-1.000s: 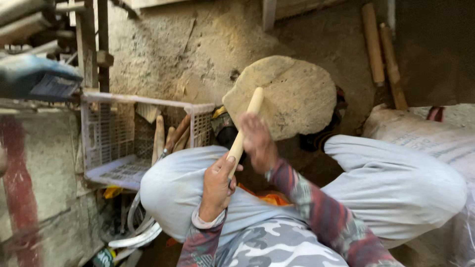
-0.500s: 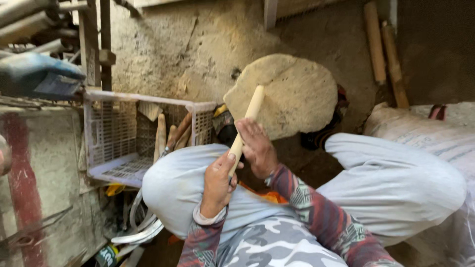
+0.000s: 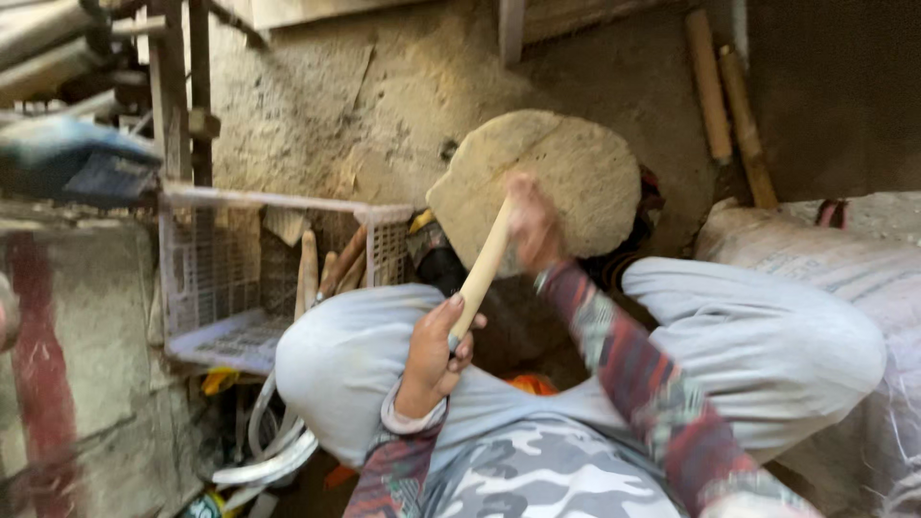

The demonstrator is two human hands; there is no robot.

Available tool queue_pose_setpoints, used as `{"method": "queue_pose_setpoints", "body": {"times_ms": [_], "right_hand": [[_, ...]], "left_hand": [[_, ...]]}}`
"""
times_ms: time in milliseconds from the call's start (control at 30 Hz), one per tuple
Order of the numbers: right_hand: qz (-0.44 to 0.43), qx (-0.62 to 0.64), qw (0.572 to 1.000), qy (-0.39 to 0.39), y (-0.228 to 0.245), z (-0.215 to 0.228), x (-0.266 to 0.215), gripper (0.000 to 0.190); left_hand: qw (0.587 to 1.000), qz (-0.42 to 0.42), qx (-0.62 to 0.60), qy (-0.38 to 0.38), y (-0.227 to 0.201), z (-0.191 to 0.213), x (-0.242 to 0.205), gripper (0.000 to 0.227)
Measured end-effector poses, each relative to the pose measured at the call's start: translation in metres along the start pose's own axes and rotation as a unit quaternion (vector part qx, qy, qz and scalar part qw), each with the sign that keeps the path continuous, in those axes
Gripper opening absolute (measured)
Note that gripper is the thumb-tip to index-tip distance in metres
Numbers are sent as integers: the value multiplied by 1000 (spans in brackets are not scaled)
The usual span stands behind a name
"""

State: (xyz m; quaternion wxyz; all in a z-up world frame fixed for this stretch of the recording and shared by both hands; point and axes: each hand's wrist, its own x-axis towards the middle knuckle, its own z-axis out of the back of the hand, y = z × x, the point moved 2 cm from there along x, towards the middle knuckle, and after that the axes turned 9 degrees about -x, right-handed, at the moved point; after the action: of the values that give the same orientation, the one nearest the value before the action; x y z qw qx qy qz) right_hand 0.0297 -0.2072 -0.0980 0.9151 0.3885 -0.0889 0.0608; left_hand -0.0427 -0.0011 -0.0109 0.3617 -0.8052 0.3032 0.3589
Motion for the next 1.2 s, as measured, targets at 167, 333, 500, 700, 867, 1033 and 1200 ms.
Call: {"method": "queue_pose_setpoints", "body": {"times_ms": [167,333,500,700,867,1033,1200], "right_hand": [[-8,23,997,75,48,-4,-25,58],[21,-27,999,-20,10,-2,12,57],[-15,7,1000,5,22,15,23,55],[-9,-9,999,40,41,15,6,54],[-46,-24,999,-8,12,11,38,53],[-14,-8,1000,21,27,7,8,56],[-51,-45,997,26,5,4,24,54]], "left_hand": [[999,12,-34,4,0,4,8,34],[999,3,-27,27,4,10,1,40],[999,6,-39,2,-3,1,7,34],[999,0,-34,15,1,8,4,32],[1000,-5,-16,-6,-5,1,4,32],[1000,-1,-24,-6,-1,3,5,32],[1000,-17,6,-2,3,7,0,31]]}}
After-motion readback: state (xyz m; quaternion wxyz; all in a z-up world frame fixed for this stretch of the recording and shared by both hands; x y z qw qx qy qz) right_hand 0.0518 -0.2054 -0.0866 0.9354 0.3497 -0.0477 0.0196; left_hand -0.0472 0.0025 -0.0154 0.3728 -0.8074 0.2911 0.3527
